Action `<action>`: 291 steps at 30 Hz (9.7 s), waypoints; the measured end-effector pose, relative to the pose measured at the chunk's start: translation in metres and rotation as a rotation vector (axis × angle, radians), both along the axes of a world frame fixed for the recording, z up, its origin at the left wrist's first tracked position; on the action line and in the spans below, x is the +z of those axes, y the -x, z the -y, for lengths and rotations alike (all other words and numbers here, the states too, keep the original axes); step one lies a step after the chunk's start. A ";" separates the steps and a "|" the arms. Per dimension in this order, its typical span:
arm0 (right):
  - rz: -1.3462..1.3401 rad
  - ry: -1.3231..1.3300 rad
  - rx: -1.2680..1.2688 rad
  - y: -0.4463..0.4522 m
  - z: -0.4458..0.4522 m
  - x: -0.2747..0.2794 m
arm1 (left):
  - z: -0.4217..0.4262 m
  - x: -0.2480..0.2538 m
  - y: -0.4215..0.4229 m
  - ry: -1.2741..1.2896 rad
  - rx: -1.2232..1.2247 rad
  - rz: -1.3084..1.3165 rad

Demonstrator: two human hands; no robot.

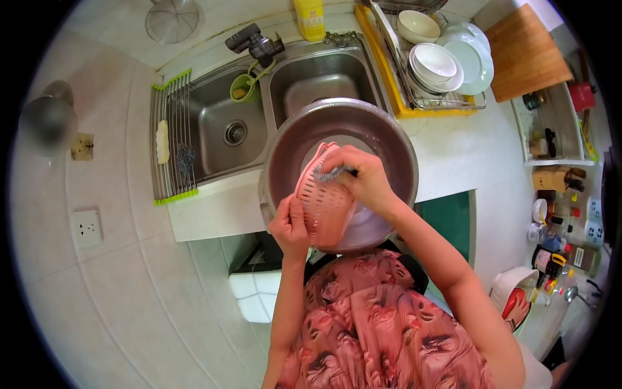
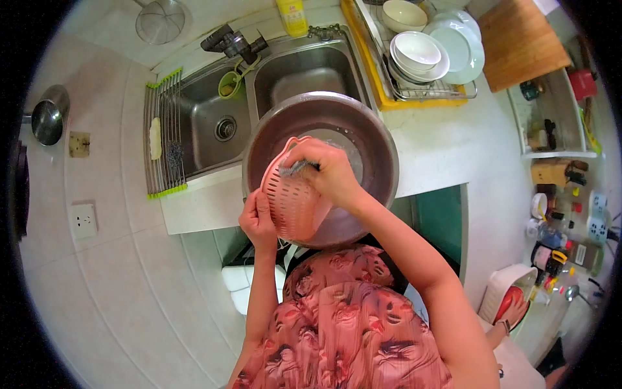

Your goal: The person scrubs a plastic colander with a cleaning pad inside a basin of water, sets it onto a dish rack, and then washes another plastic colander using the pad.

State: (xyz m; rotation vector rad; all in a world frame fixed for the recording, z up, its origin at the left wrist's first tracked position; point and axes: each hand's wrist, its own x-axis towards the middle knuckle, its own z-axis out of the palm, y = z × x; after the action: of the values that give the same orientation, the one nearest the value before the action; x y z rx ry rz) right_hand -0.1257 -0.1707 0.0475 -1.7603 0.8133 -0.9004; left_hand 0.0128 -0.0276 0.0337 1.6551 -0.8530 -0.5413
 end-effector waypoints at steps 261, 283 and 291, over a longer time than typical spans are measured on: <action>-0.273 0.302 0.040 -0.016 0.027 0.024 | -0.005 0.006 0.017 0.063 -0.037 0.056; -0.066 -0.204 0.187 0.010 0.045 -0.049 | 0.008 0.018 0.008 -0.159 -0.117 -0.149; -0.624 0.166 -0.032 0.045 0.011 -0.150 | 0.004 0.016 0.008 -0.063 0.034 -0.173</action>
State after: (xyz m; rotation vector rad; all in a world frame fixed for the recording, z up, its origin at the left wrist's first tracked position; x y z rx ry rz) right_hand -0.1705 -0.1822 -0.1023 -2.2197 1.1871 -0.4362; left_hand 0.0052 -0.0315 0.0494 1.6502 -0.6858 -0.6834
